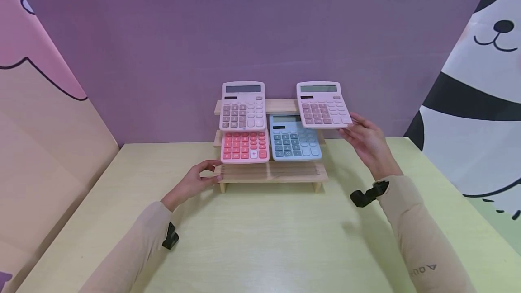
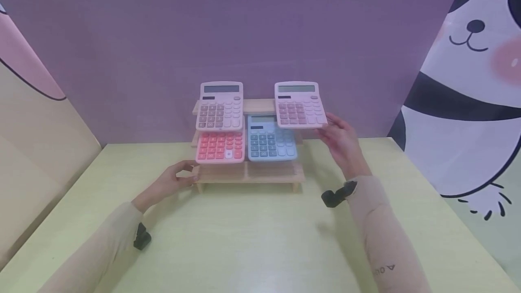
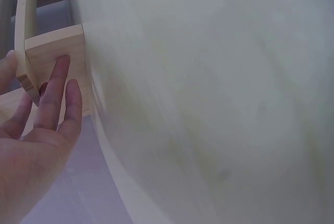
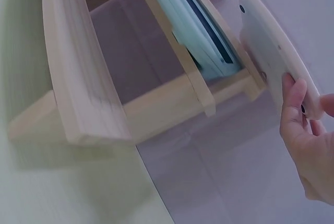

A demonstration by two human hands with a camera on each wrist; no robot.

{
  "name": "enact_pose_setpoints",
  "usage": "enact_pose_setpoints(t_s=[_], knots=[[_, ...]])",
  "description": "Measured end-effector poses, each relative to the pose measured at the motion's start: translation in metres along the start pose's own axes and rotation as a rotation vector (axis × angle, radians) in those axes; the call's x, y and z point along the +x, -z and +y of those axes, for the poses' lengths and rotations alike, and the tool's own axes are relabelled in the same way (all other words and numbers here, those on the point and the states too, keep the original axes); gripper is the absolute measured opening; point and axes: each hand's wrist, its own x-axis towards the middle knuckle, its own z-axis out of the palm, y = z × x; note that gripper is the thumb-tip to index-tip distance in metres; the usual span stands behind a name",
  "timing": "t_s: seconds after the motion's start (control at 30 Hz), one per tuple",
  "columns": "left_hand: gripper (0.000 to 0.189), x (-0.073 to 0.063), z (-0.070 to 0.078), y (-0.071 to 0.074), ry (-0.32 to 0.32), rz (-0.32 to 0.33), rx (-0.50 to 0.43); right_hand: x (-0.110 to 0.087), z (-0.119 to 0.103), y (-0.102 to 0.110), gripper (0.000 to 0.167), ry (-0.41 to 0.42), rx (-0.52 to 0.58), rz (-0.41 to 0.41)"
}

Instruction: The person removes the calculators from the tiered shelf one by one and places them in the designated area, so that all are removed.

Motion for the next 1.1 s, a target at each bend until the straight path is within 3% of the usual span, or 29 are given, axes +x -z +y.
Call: enact_pose_setpoints(t_s=[0.33,0.57,1.1], knots=[[0.051,-0.001,0.003,0.000,0.009,0.006,-0.001,-0.005,-0.010,0.016,0.043,-0.021,0.027,0.023],[0.049,-0.003,0.004,0.000,-0.005,0.016,0.020,-0.008,-0.019,0.027,0.050,-0.022,-0.037,0.055],[0.050,-0.004,0.005,0.000,-0.011,0.003,-0.026,-0.015,-0.033,0.057,0.052,-0.082,0.081,0.096]])
